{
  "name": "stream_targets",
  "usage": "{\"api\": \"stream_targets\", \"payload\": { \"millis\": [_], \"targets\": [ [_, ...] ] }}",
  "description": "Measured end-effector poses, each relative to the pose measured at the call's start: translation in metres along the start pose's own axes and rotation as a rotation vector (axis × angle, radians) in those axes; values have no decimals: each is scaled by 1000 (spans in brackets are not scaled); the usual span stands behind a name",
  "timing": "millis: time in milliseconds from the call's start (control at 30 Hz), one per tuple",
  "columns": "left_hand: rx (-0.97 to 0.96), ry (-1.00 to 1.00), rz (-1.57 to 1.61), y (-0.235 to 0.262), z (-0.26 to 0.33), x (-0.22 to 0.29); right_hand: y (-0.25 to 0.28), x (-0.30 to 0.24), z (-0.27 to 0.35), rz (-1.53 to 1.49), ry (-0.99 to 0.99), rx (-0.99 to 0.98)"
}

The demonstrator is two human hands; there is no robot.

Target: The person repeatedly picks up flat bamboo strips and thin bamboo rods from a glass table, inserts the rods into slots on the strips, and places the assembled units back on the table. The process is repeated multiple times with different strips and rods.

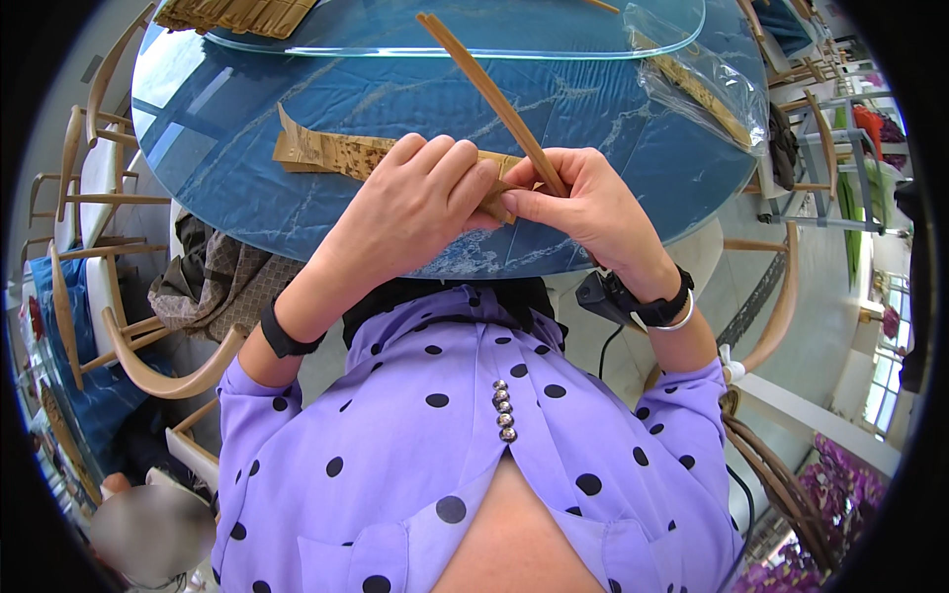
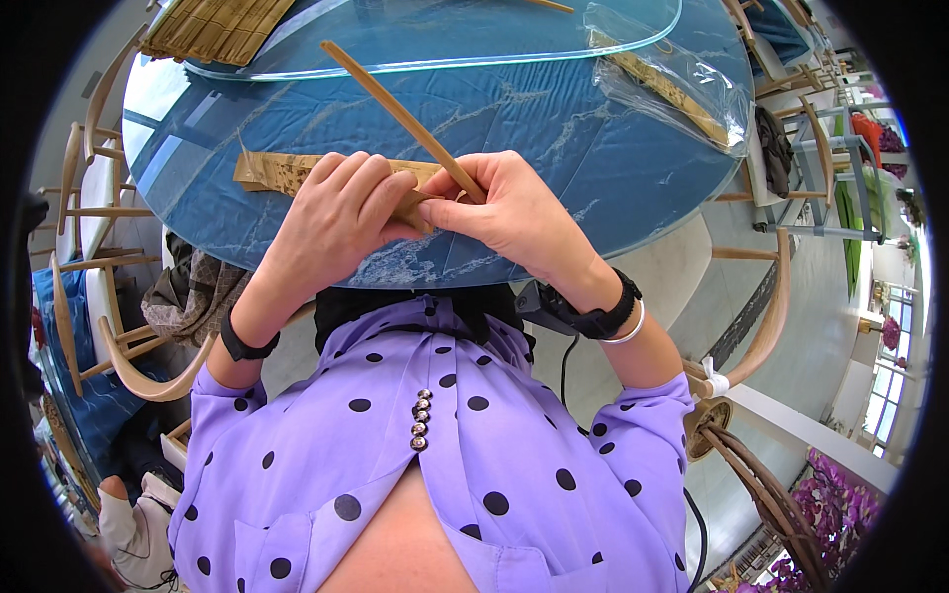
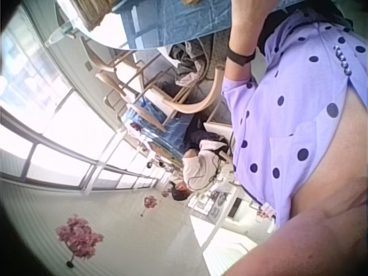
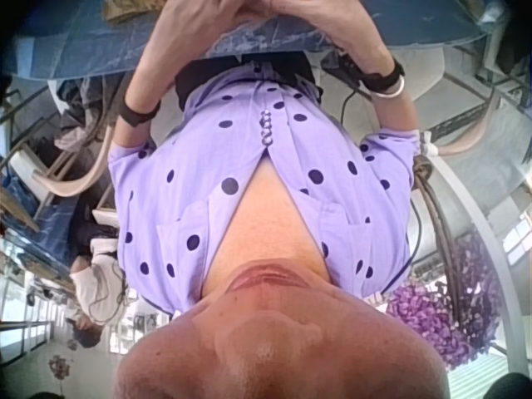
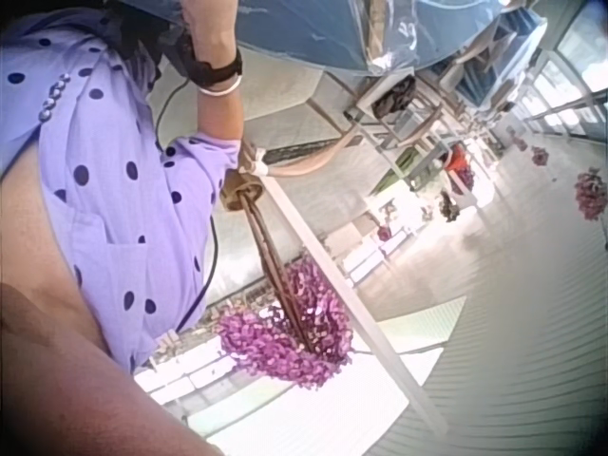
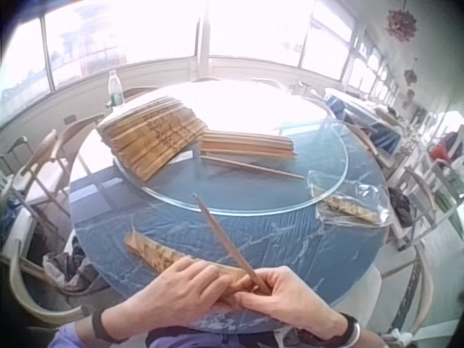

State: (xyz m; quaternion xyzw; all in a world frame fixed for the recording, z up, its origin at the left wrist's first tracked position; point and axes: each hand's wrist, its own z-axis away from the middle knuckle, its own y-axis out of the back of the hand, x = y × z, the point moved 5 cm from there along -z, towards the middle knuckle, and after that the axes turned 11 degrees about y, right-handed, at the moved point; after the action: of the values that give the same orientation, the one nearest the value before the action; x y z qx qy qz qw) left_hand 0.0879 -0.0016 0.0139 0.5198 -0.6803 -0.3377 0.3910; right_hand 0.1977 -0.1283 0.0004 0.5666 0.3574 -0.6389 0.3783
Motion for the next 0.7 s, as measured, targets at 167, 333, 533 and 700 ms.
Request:
{"api": "stream_targets", "payload": {
  "millis": [167,333,533,700],
  "targets": [
    [11,-51,-48,-5,-2,1,-1,2,-1,19,34,12],
    [-22,-28,34,-5,0,-3,4,-8,5,195,64,-7],
    [-4,37,42,5,4,-18,37,-47,38,732,337,186],
    [26,65,85,8,4,-26,38,-68,65,1366,611,192]
  ]
}}
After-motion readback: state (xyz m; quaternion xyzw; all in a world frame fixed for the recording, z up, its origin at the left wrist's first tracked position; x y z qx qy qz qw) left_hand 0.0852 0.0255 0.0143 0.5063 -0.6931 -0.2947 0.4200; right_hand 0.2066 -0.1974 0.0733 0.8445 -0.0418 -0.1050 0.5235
